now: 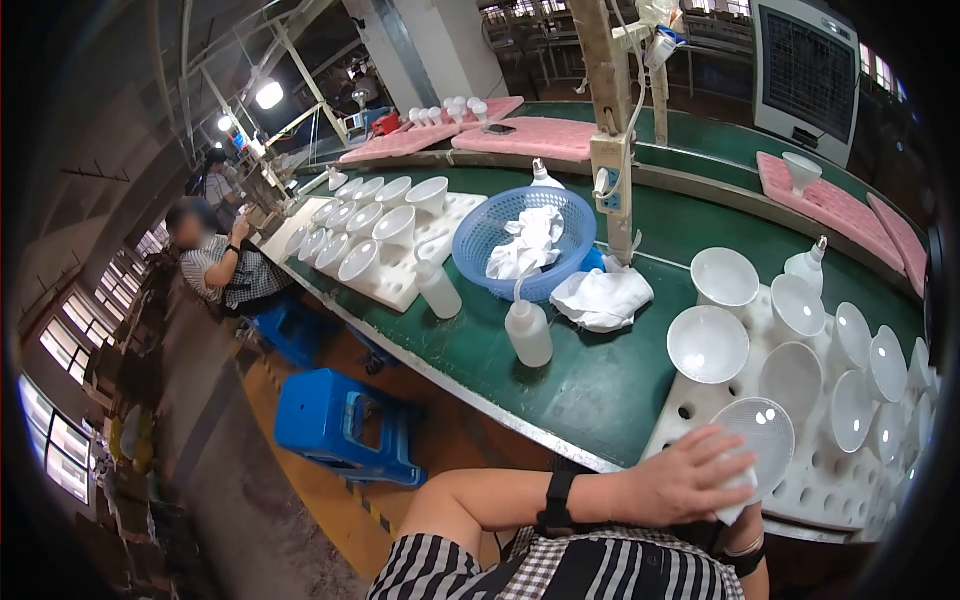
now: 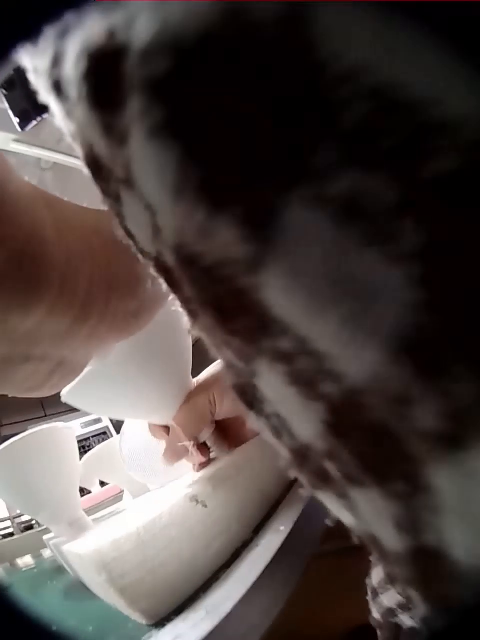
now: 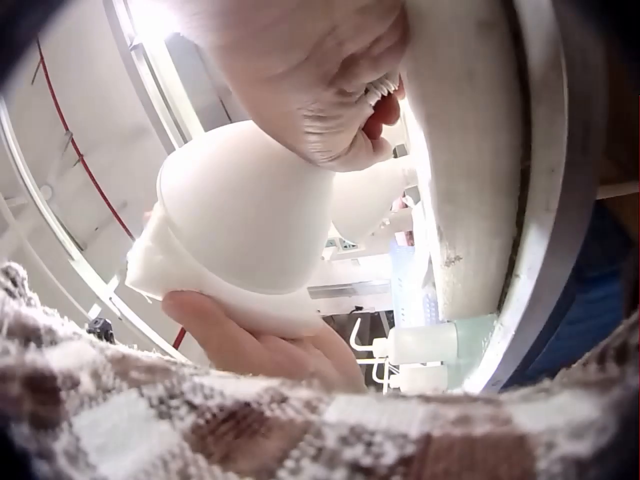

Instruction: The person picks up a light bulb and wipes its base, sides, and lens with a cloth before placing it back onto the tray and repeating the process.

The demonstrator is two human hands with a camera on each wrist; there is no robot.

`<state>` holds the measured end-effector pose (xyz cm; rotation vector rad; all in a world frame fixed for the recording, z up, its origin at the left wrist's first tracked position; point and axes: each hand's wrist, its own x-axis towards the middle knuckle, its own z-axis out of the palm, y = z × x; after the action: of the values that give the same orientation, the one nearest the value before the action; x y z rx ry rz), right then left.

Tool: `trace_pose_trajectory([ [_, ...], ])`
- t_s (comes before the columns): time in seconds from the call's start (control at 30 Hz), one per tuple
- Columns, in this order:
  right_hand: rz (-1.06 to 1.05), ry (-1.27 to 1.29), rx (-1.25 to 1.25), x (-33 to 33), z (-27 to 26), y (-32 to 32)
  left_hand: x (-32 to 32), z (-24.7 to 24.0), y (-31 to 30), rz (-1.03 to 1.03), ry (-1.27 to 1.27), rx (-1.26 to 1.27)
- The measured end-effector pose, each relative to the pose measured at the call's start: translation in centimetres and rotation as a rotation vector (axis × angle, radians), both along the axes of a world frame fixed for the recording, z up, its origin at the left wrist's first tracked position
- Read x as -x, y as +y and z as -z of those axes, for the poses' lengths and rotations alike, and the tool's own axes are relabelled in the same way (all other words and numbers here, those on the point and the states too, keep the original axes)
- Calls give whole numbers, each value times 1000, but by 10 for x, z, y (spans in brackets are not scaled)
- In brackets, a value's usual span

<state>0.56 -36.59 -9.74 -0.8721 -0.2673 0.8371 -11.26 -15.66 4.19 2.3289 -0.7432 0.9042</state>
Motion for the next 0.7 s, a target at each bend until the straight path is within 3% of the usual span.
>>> trace_pose_trajectory([
  [0.03,-28,-618,254,-2,-2,-6,-2,1,-5,57,-7,-6],
  [0.1,-54,-605,239,0,-14,5,-13,-6,-7,86,11,-3],
  [0.2,-109,-569,184,-2,-93,91,-34,-14,0,103,11,30],
  [0.27,-151,-548,147,-5,-125,123,-43,-5,8,-98,121,117],
  [0.4,-241,-497,73,-6,-77,61,-22,5,4,-155,23,45],
  [0.5,-309,-436,30,15,-20,-5,-16,-4,-13,-18,-48,25],
  [0.6,-372,-390,-18,13,-127,114,-25,-23,-13,40,-100,10],
  [0.67,-413,-362,-52,8,-138,123,-39,-24,-7,-55,66,51],
  [0.7,-429,-346,-66,-3,-126,108,-48,-17,-3,-148,13,83],
])
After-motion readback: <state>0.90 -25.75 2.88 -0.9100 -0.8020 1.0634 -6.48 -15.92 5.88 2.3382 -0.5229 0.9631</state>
